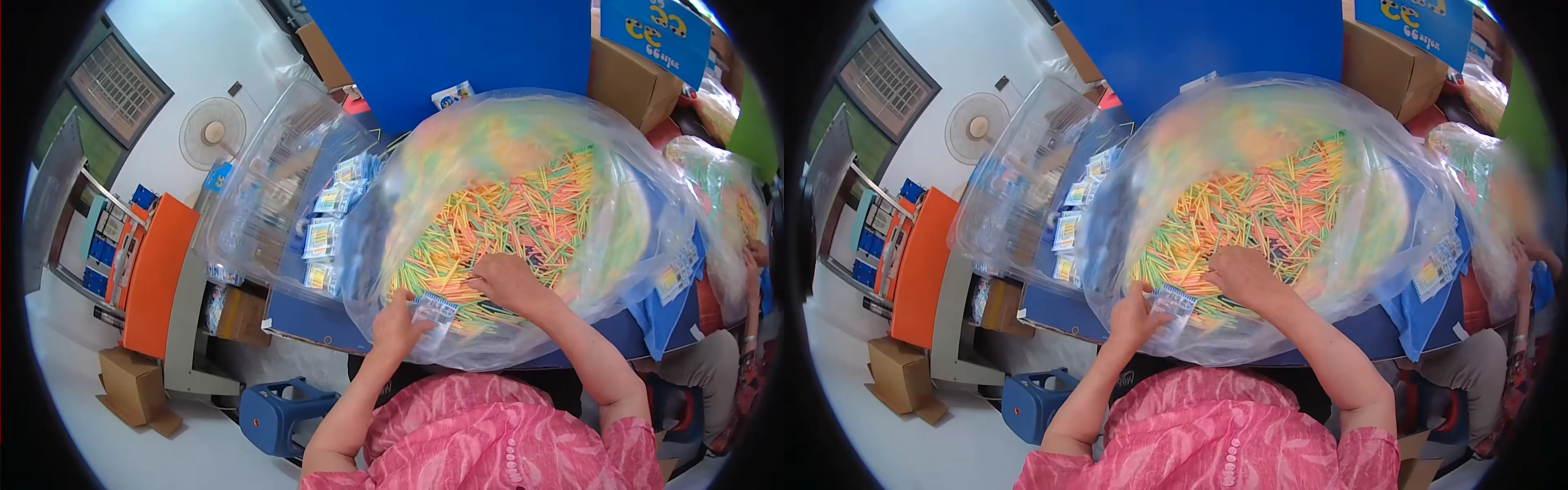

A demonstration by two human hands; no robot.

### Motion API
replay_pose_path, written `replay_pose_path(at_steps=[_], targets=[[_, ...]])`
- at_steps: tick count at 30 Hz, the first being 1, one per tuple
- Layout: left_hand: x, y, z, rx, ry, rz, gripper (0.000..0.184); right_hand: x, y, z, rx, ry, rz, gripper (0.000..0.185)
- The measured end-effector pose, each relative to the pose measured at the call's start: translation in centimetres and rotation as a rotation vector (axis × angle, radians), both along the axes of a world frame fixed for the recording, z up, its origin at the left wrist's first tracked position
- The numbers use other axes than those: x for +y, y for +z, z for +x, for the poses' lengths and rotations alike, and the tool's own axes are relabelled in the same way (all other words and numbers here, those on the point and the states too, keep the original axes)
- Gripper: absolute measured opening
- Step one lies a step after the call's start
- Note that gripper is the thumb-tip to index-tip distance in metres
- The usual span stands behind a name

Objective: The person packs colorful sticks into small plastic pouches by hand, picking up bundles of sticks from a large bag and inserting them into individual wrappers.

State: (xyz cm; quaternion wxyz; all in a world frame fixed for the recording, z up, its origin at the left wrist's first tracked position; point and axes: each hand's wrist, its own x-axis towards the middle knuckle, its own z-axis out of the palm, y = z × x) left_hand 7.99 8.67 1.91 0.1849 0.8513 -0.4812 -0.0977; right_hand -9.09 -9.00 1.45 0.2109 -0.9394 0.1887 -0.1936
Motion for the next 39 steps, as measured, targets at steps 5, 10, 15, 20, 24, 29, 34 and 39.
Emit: replay_pose_path(at_steps=[5, 10, 15, 20, 24, 29, 34, 39], targets=[[0.5, -1.2, 1.4, 0.280, 0.001, -0.157, 0.026, 0.4, 0.3, 1.3, -0.030, -0.004, -0.033, 0.023], [1.0, -2.5, 1.6, 0.424, -0.022, -0.315, 0.011, 1.7, -0.1, 3.0, -0.023, 0.060, 0.025, 0.026], [0.6, -3.7, 2.0, 0.722, -0.065, -0.512, 0.009, 4.5, 0.2, 3.4, 0.001, -0.001, 0.206, 0.028], [2.5, -1.7, 2.3, 0.415, -0.104, -0.148, 0.009, 5.0, -0.9, 3.4, 0.283, 0.027, 0.426, 0.029], [3.2, -1.8, 2.5, 0.289, -0.202, -0.147, 0.007, 6.0, -1.9, 2.8, 0.041, 0.015, 0.082, 0.024], [2.3, -2.1, 3.1, 0.093, -0.347, -0.513, 0.014, 6.8, 0.7, 2.9, 0.066, -0.116, 0.021, 0.019], [1.9, -0.8, 2.6, 0.312, -0.236, -0.479, 0.018, 6.0, 1.1, 3.0, -0.095, -0.106, 0.119, 0.016], [1.0, -0.5, 3.0, 0.424, -0.217, -0.300, 0.016, 5.1, 0.7, 3.7, 0.042, -0.010, 0.265, 0.013]])
